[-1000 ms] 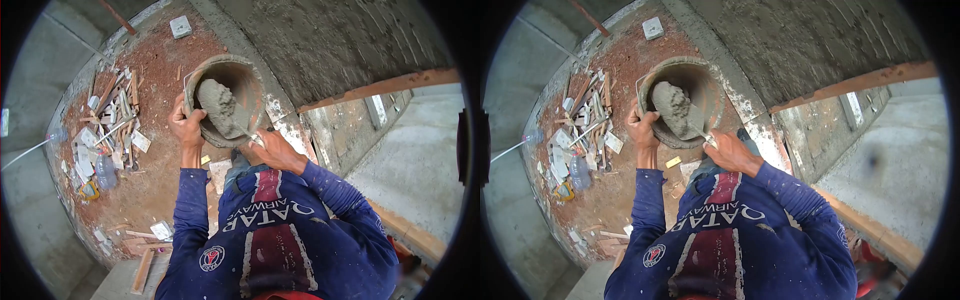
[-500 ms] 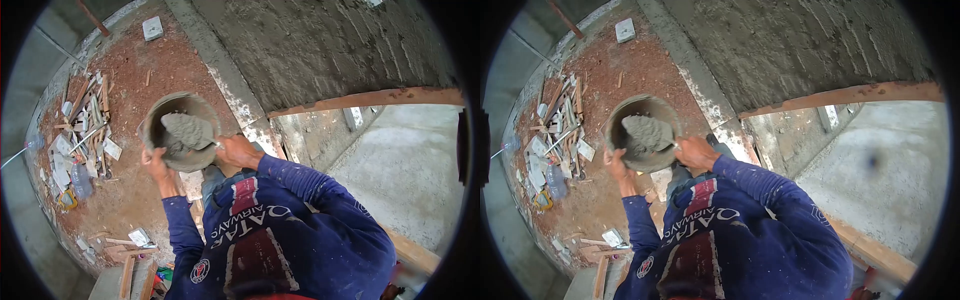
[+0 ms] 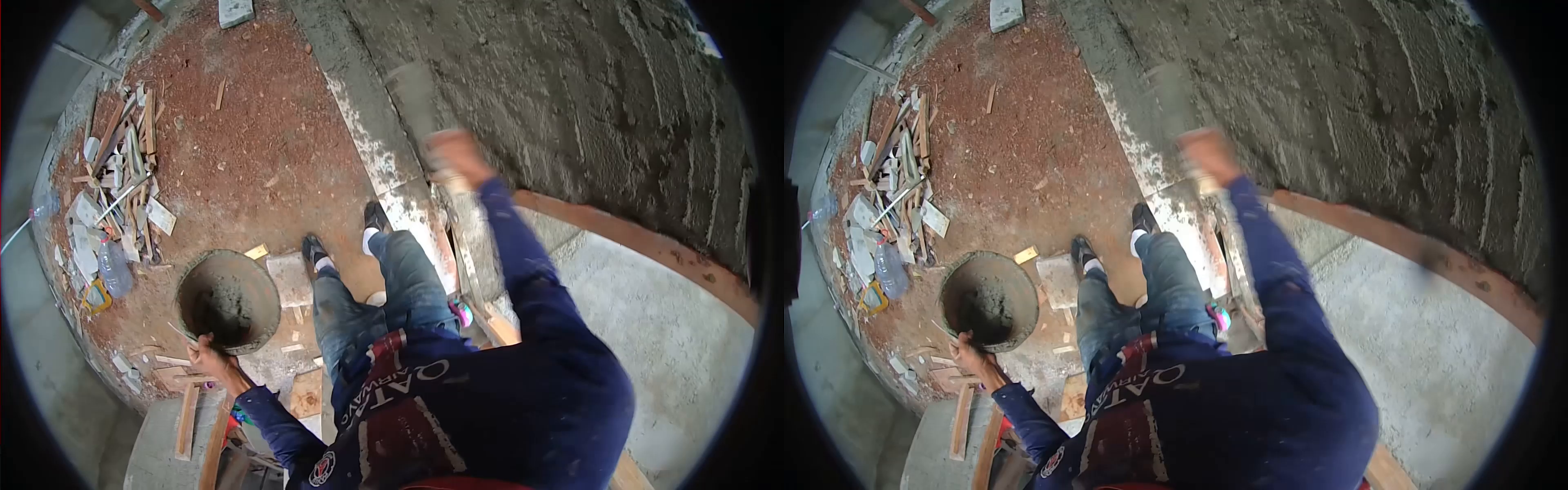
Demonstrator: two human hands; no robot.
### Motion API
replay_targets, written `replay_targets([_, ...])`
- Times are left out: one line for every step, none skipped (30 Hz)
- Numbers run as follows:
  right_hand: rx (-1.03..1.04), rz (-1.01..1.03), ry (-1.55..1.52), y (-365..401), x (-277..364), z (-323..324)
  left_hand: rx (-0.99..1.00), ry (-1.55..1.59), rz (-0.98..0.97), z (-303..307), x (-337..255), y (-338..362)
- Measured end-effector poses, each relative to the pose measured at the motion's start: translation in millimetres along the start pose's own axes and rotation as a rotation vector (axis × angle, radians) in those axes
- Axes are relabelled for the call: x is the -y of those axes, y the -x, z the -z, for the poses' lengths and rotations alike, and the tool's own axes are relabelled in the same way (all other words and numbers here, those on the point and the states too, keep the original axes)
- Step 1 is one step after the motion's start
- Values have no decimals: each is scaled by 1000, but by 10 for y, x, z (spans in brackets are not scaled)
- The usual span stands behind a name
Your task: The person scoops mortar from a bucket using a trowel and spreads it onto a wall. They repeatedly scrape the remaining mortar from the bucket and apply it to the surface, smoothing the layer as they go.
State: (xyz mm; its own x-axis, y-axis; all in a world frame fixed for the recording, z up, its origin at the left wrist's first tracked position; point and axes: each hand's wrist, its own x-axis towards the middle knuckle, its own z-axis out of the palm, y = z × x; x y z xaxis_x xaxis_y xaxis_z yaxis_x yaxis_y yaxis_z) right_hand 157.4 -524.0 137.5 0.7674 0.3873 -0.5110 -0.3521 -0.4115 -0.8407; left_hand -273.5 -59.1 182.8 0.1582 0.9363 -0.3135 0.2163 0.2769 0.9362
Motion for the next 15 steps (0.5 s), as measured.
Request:
replay_targets([-228,-131,47,483,652,393,-24,-60,-9,20,30,-65])
replay_targets([-476,-149,133,1050,1455,391,-20,68,65,-328,-261,197])
replay_targets([-456,-20,418,1561,1866,565,-26,66,79,-414,-191,217])
replay_targets([-489,-12,288,2041,2366,362,24,-15,77,-336,-131,236])
replay_targets([-530,27,240,2315,2649,153,77,-70,56,-361,-79,160])
replay_targets([-526,40,226,2499,2757,59,175,3,71,-496,-56,133])
replay_targets([-526,60,217,2546,2742,-45,270,75,85,-650,-71,180])
replay_targets([-407,144,400,2552,2679,-162,333,119,64,-823,-115,223])
replay_targets([-278,229,581,2548,2596,-306,387,158,44,-961,-161,263])
replay_targets([-147,91,433,2531,2494,-511,428,181,41,-1080,-157,244])
replay_targets([-11,-50,318,2481,2360,-748,480,205,33,-1208,-157,195])
replay_targets([109,-78,177,2427,2155,-1015,520,271,15,-1357,-189,178])
replay_targets([252,-175,10,2355,1984,-1249,571,345,0,-1514,-230,184])
replay_targets([390,-272,-158,2273,1808,-1458,592,362,-16,-1636,-314,196])
replay_targets([493,-372,-350,2136,1603,-1622,676,372,-97,-1732,-443,221])
